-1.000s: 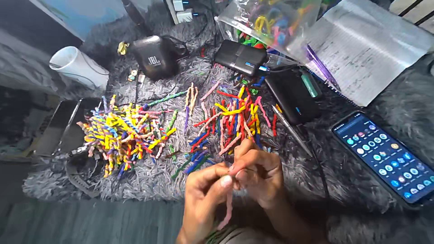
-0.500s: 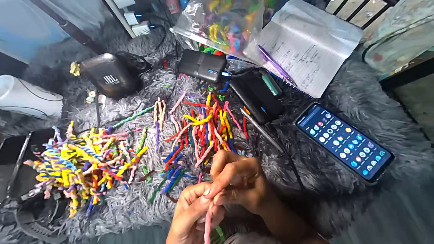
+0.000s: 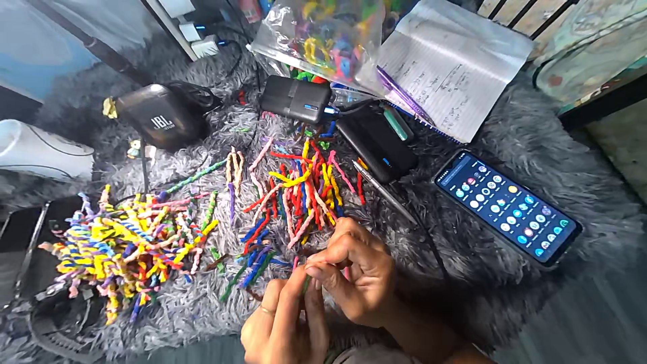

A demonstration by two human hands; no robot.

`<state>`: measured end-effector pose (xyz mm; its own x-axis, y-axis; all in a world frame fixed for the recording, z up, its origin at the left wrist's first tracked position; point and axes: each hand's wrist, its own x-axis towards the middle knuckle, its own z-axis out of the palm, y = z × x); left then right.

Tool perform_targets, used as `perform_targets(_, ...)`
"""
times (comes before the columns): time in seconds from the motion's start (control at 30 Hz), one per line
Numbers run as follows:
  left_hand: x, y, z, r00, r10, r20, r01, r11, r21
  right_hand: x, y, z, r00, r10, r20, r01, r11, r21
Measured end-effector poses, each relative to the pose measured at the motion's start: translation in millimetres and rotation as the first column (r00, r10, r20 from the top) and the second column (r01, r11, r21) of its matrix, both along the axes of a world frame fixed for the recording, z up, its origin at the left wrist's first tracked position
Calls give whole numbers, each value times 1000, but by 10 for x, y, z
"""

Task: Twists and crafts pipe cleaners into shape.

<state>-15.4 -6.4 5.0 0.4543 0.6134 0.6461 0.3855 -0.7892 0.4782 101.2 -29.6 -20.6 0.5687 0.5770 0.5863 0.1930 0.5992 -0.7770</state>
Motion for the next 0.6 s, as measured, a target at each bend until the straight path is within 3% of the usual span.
perform_targets(0.07, -3, -11, -29, 994, -73, 79, 82, 990, -116, 26, -7, 13, 995, 85, -58, -85, 996, -6)
perform_targets(0.1, -17, -17, -25, 977, -146, 158, 183, 951, -248, 56, -7, 25, 977, 183, -110, -183, 983, 5)
perform_targets(0.13, -36, -24, -4, 939, -214, 270, 313, 858, -408, 90, -3, 31, 939, 302, -163, -301, 953, 35)
perform_targets(0.17, -61, -29, 25, 875, -247, 416, 460, 692, -557, 123, 2, 31, 888, 420, -190, -414, 907, 72)
perform_targets(0.2, -85, -32, 61, 790, -225, 570, 601, 468, -648, 145, 9, 31, 836, 512, -199, -499, 859, 112)
perform_targets(0.27, -122, 1, 114, 638, -85, 766, 770, 57, -635, 170, 21, 24, 771, 615, -167, -591, 788, 174)
perform_targets(0.3, -140, 28, 118, 582, -20, 813, 809, -91, -581, 177, 22, 21, 753, 642, -144, -615, 765, 192)
perform_targets(0.37, -161, 84, 88, 494, 39, 868, 840, -279, -466, 188, 15, 18, 727, 675, -126, -644, 733, 219)
perform_targets(0.4, -159, 100, 76, 481, 34, 876, 840, -305, -449, 195, 13, 14, 728, 673, -130, -641, 735, 221)
perform_targets(0.43, -160, 100, 66, 499, -13, 866, 836, -255, -486, 198, 8, 11, 743, 654, -140, -622, 753, 214)
perform_targets(0.47, -161, 79, 58, 554, -93, 827, 820, -106, -562, 199, 4, 5, 767, 625, -149, -596, 778, 196)
perform_targets(0.5, -156, 42, 47, 644, -191, 740, 765, 147, -628, 193, 0, 0, 791, 591, -158, -566, 805, 175)
perform_targets(0.53, -145, 5, 21, 759, -263, 595, 642, 454, -618, 181, -2, 0, 816, 554, -167, -533, 832, 155)
perform_targets(0.57, -128, -25, -15, 871, -272, 409, 464, 730, -502, 169, -6, 3, 841, 514, -169, -498, 857, 130)
perform_targets(0.6, -101, -48, -43, 945, -216, 247, 291, 899, -327, 159, -8, 4, 866, 473, -163, -462, 881, 102)
